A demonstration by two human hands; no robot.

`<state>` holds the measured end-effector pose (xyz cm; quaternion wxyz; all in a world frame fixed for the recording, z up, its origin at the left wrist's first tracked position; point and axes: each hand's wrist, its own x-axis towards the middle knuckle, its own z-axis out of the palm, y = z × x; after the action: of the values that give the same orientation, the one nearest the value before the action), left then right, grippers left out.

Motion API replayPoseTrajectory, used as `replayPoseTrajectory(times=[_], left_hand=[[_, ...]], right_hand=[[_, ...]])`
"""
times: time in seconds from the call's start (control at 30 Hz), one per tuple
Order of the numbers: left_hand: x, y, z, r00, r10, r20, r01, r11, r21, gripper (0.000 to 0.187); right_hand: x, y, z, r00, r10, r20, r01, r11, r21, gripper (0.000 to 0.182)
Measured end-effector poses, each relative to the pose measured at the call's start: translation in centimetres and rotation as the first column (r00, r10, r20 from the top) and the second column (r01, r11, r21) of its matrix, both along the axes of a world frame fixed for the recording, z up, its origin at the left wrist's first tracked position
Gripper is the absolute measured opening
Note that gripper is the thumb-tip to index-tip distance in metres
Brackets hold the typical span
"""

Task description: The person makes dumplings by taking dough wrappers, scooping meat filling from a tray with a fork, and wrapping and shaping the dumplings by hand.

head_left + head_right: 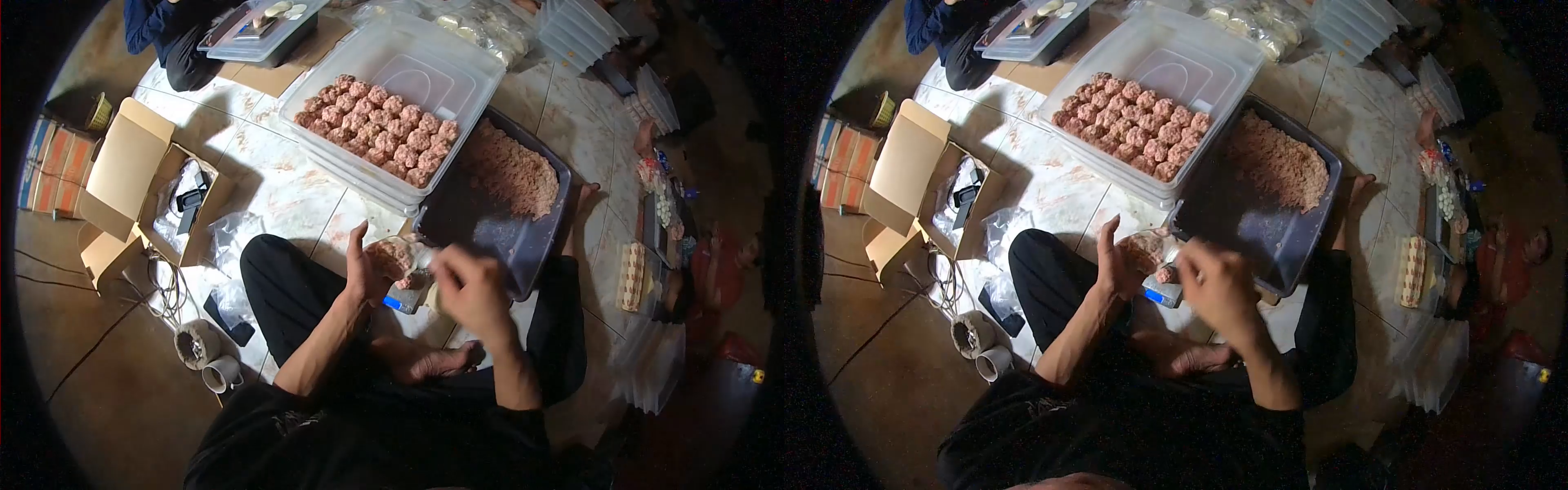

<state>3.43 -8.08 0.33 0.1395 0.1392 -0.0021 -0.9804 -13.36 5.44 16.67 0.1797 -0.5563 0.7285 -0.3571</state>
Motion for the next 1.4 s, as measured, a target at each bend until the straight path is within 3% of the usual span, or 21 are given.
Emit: replayPoseTrajectory(times=[0.1, 0.13, 0.27, 0.37, 0.53, 0.6, 0.63, 0.7, 0.77, 0.8, 0.9, 0.97, 1.0, 1.07, 1.1, 1.17, 1.2, 1.27, 1.3, 1.37, 1.4], left_hand=[[-1.8, 1.1, 4.7, 0.950, 0.013, 0.311, 0.056, 0.976, -0.211, 0.093], [-2.4, 1.5, 8.3, 0.903, 0.073, 0.424, 0.013, 0.980, -0.197, 0.098], [-2.3, 2.6, 7.7, 0.869, -0.112, 0.481, 0.216, 0.962, -0.166, 0.099], [-1.2, 2.6, 4.4, 0.902, -0.166, 0.399, 0.261, 0.945, -0.197, 0.105], [-2.7, 2.3, 8.9, 0.855, -0.144, 0.499, 0.351, 0.867, -0.352, 0.110], [-2.3, 1.0, 9.0, 0.873, -0.120, 0.472, 0.365, 0.804, -0.470, 0.103], [-2.3, 1.0, 10.5, 0.883, -0.099, 0.458, 0.370, 0.748, -0.551, 0.101], [-2.5, 1.1, 10.3, 0.894, -0.244, 0.375, 0.431, 0.696, -0.575, 0.096], [-3.7, 3.2, 10.3, 0.900, -0.198, 0.389, 0.410, 0.690, -0.597, 0.103], [-4.0, 3.8, 10.5, 0.925, -0.143, 0.351, 0.348, 0.686, -0.639, 0.104], [-0.8, 0.2, 11.3, 0.897, -0.359, 0.259, 0.443, 0.711, -0.547, 0.075], [-2.9, 2.5, 8.5, 0.966, 0.131, 0.225, 0.134, 0.491, -0.861, 0.033], [-3.3, 3.0, 7.8, 0.979, 0.198, 0.044, -0.006, 0.242, -0.970, 0.039], [-3.8, 4.3, 7.8, 0.934, 0.348, 0.084, -0.001, 0.237, -0.972, 0.041], [-4.0, 4.1, 9.0, 0.927, 0.366, 0.084, -0.031, 0.297, -0.954, 0.038], [-3.9, 3.2, 10.7, 0.901, 0.424, 0.092, 0.022, 0.167, -0.986, 0.043], [-3.6, 2.8, 10.9, 0.889, 0.448, 0.099, 0.058, 0.103, -0.993, 0.045], [-3.7, 1.9, 11.3, 0.938, 0.315, 0.144, 0.146, 0.020, -0.989, 0.050], [-3.9, 2.0, 12.5, 0.950, 0.279, 0.143, 0.157, -0.027, -0.987, 0.050], [-4.0, 2.6, 13.1, 0.953, 0.241, 0.186, 0.233, -0.186, -0.954, 0.048], [-3.9, 2.6, 13.1, 0.949, 0.234, 0.212, 0.250, -0.145, -0.957, 0.047]], right_hand=[[0.9, 2.0, -2.0, 1.000, -0.015, 0.021, 0.010, 0.976, 0.217, 0.009], [0.6, 2.6, -1.4, 0.994, -0.022, -0.108, 0.039, 0.986, 0.162, 0.011], [0.8, 3.4, -0.6, 0.997, -0.049, -0.065, 0.061, 0.980, 0.190, 0.010], [-0.2, 3.7, 0.5, 0.997, -0.048, -0.058, 0.058, 0.978, 0.200, 0.010], [-0.6, 4.4, 0.7, 0.997, -0.063, 0.052, 0.048, 0.967, 0.248, 0.018], [-1.1, 4.9, 2.2, 0.972, -0.221, -0.077, 0.227, 0.969, 0.095, 0.024], [-0.4, 4.3, 4.6, 0.929, -0.354, -0.108, 0.370, 0.888, 0.273, 0.024], [-0.6, 3.7, 1.3, 0.951, -0.288, 0.115, 0.252, 0.934, 0.254, 0.022], [-0.8, 3.4, -1.9, 0.933, -0.217, 0.287, 0.180, 0.972, 0.150, 0.022], [-0.5, 3.5, -0.6, 0.920, -0.215, 0.327, 0.179, 0.974, 0.137, 0.023], [-0.3, 4.8, 3.5, 0.909, -0.235, 0.346, 0.250, 0.968, 0.001, 0.025], [-0.1, 4.1, 3.3, 0.857, -0.245, 0.454, 0.278, 0.961, -0.006, 0.026], [0.0, 3.7, 2.8, 0.828, -0.236, 0.508, 0.278, 0.960, -0.008, 0.026], [-0.1, 3.4, 2.6, 0.922, -0.267, 0.281, 0.278, 0.961, 0.002, 0.025], [0.6, 3.3, 2.2, 0.889, -0.417, 0.188, 0.447, 0.879, -0.164, 0.024], [1.1, 4.8, -0.1, 0.790, -0.614, -0.007, 0.577, 0.747, -0.331, 0.024], [0.6, 6.2, -2.4, 0.848, -0.516, 0.124, 0.530, 0.822, -0.207, 0.023], [1.6, 7.1, -5.4, 0.693, -0.345, 0.633, 0.462, 0.887, -0.023, 0.019], [1.9, 6.3, -6.0, 0.678, -0.311, 0.666, 0.498, 0.861, -0.105, 0.011], [0.9, 6.5, -5.7, 0.915, -0.233, 0.330, 0.315, 0.922, -0.224, 0.008], [0.3, 6.0, -4.3, 0.974, -0.178, 0.139, 0.209, 0.944, -0.255, 0.008]])
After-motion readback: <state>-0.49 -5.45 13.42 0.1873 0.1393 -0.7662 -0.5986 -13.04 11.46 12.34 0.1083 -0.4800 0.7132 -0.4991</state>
